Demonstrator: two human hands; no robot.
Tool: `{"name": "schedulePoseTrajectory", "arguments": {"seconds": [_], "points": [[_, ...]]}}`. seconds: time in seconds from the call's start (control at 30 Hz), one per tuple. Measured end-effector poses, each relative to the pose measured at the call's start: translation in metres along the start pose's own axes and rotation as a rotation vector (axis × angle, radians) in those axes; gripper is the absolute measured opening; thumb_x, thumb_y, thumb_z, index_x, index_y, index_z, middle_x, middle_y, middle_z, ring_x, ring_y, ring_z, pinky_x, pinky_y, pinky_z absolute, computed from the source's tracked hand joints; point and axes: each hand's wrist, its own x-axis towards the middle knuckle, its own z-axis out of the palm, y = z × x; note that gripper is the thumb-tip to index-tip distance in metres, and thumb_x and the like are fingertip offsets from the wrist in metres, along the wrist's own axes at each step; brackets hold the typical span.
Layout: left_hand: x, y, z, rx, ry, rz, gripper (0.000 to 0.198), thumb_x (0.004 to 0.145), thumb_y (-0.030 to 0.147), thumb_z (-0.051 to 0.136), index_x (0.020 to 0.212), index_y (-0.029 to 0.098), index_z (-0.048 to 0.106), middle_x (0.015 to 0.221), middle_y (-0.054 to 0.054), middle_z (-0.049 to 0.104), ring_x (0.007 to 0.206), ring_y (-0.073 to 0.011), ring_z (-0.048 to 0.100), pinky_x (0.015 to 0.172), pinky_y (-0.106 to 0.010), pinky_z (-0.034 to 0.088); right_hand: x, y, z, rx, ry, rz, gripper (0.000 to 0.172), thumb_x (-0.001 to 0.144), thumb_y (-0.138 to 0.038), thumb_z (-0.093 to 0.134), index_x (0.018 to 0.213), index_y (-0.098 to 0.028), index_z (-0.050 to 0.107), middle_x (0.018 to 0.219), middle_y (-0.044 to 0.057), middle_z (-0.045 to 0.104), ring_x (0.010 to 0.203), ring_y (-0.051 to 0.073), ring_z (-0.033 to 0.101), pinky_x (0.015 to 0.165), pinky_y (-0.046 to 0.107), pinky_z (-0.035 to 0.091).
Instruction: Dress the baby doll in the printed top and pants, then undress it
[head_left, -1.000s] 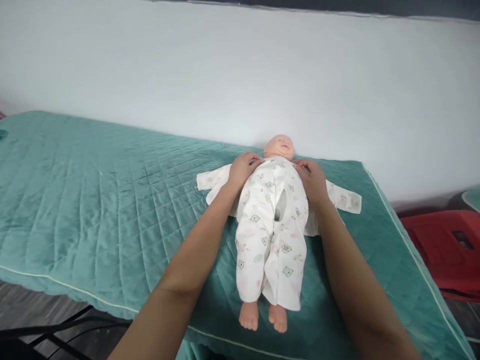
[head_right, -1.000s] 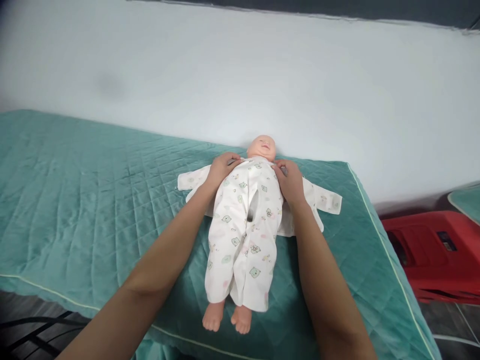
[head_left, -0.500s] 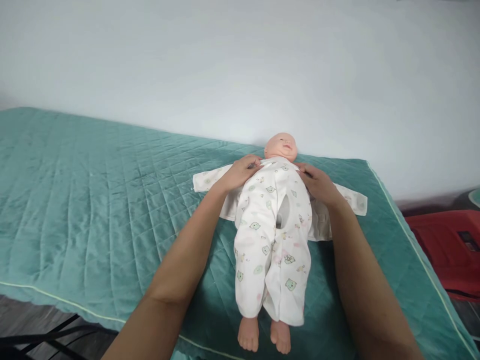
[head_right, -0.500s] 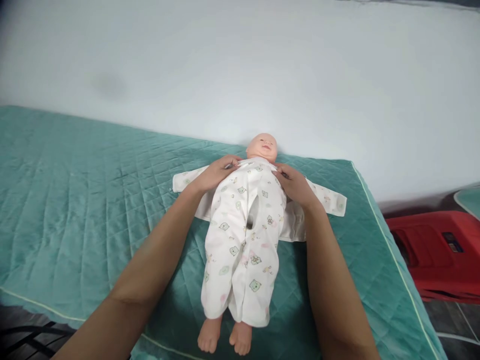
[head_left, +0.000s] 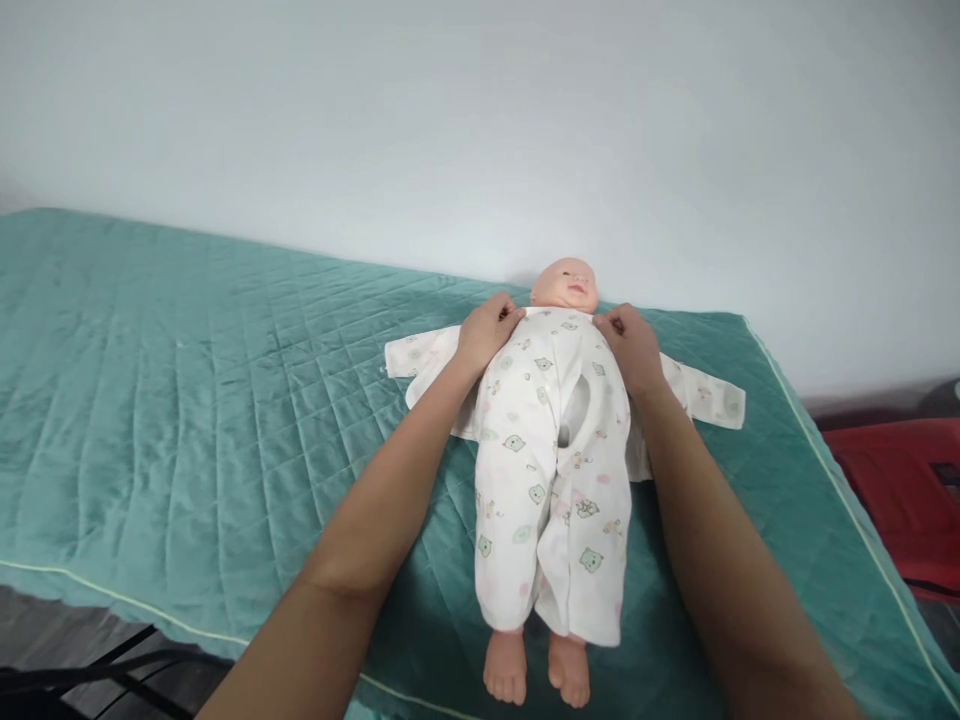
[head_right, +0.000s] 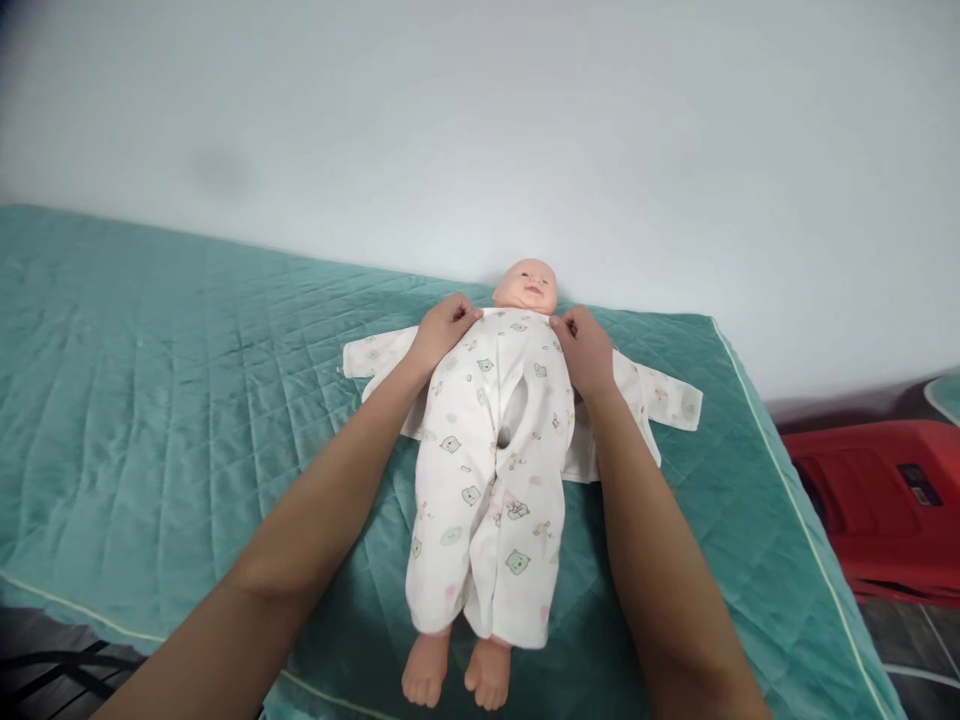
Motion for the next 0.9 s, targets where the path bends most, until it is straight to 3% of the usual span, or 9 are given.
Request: {"name": "schedulePoseTrajectory", "arguments": {"seconds": [0.1,0.23,0.43,0.63,0.9], "points": [[0.000,-0.003,0.001,-0.060,-0.050,0.081,0.012,0.092,0.032,0.054,0.093,0.024,0.063,0.101,-0.001,0.072,0.099,-0.0201,0.065,0.090,-0.032,0.046,-0.004,-0.002,0.000,0.099,-0.015,0.008,0.018,0.085,-0.041,0.058,0.084,-0.023,0.060,0.082,0.002,0.066,0.078,0.020,0.058,0.074,0.034,0.040],[0.001,-0.006,0.004,0.031,-0.040,0.247,0.019,0.094,0.032,0.051,0.101,0.023,0.067,0.115,-0.004,0.072,0.115,-0.0232,0.060,0.105,-0.037,0.040,-0.007,-0.005,-0.001,0.156,-0.046,0.019,0.020,0.086,-0.042,0.058,0.085,-0.023,0.063,0.087,0.003,0.069,0.083,0.021,0.061,0.078,0.035,0.042],[0.008,0.002,0.008,-0.048,-0.062,0.225,0.021,0.090,0.040,0.060,0.086,0.020,0.063,0.101,-0.005,0.070,0.105,-0.0220,0.058,0.095,-0.034,0.042,-0.004,-0.009,-0.004,0.246,-0.129,0.096,0.030,0.083,-0.050,0.064,0.079,-0.022,0.054,0.075,-0.002,0.057,0.070,0.015,0.050,0.068,0.031,0.038],[0.013,0.012,0.004,-0.200,-0.191,0.156,0.029,0.083,0.043,0.067,0.074,0.019,0.053,0.081,0.000,0.060,0.078,-0.0152,0.053,0.075,-0.029,0.041,-0.003,-0.012,-0.009,0.180,-0.274,0.078,0.035,0.086,-0.052,0.060,0.070,-0.022,0.049,0.068,-0.004,0.047,0.066,0.013,0.041,0.064,0.030,0.032],[0.019,0.010,0.014,-0.051,-0.050,0.087,0.020,0.088,0.029,0.059,0.073,0.020,0.049,0.079,0.000,0.062,0.075,-0.0160,0.054,0.076,-0.030,0.042,0.002,-0.011,0.005,-0.011,-0.040,0.044,0.040,0.088,-0.044,0.056,0.061,-0.023,0.034,0.060,-0.004,0.038,0.061,0.014,0.034,0.062,0.030,0.028]]}}
